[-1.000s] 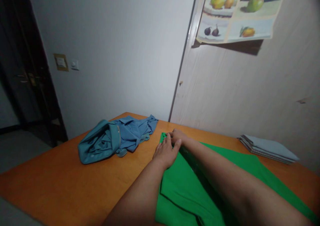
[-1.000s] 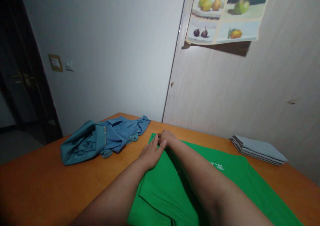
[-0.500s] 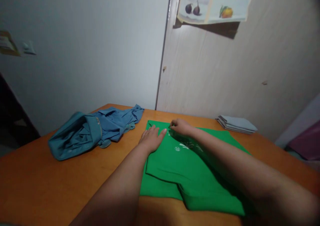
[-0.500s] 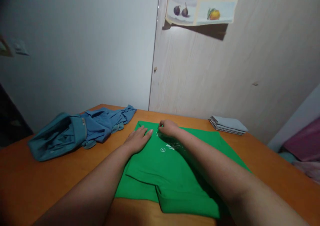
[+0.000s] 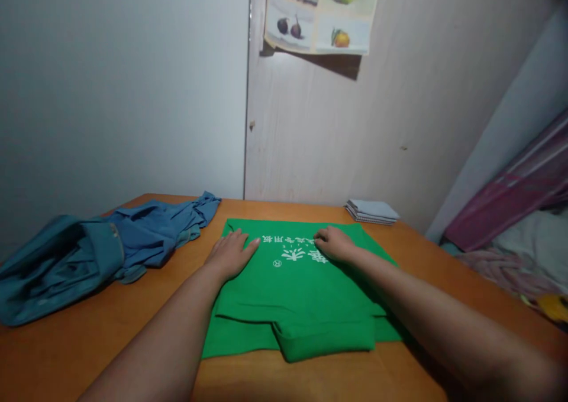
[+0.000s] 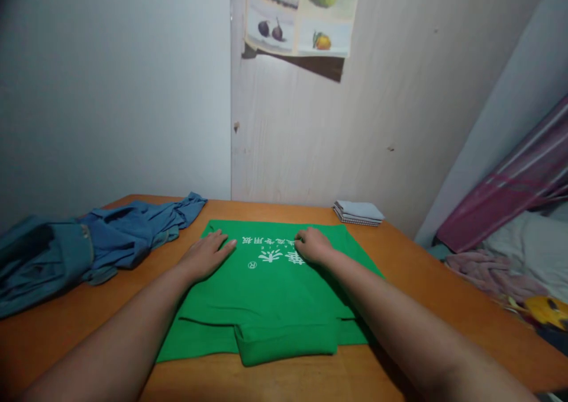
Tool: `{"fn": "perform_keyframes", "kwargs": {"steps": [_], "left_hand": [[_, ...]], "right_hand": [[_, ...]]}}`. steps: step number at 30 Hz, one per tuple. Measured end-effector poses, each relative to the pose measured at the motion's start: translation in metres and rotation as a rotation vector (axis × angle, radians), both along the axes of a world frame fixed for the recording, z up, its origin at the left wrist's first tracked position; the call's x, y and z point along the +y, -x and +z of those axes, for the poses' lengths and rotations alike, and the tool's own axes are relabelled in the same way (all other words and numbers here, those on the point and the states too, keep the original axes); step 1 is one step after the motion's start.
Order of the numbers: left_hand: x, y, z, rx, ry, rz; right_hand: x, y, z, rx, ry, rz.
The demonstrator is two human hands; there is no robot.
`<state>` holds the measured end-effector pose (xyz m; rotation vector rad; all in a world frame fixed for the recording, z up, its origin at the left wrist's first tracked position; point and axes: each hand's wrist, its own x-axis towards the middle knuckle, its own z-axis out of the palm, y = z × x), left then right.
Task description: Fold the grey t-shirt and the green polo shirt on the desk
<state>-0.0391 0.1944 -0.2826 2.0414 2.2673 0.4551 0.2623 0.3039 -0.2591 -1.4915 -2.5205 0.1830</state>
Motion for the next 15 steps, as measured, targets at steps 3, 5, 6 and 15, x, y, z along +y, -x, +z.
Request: {"fn": "perform_keyframes", "kwargs": {"steps": [3, 5, 6, 15], "left_hand": [[0.002, 0.004, -0.004, 0.034, 0.017, 0.013], [0.003, 0.006, -0.006, 0.050, 0.024, 0.012], [0.004, 0.007, -0.007, 0.056, 0.021, 0.010], [0.005, 0.012, -0.009, 0.062, 0.023, 0.003]], "right_hand": [[-0.004, -0.014, -0.005, -0.025, -0.059, -0.008], [0.000, -0.022, -0.009, -0.033, -0.080, -0.031], [0.004, -0.026, -0.010, -0.036, -0.087, -0.051], [0.056, -0.079, -0.010, -0.007, -0.068, -0.179]]}}
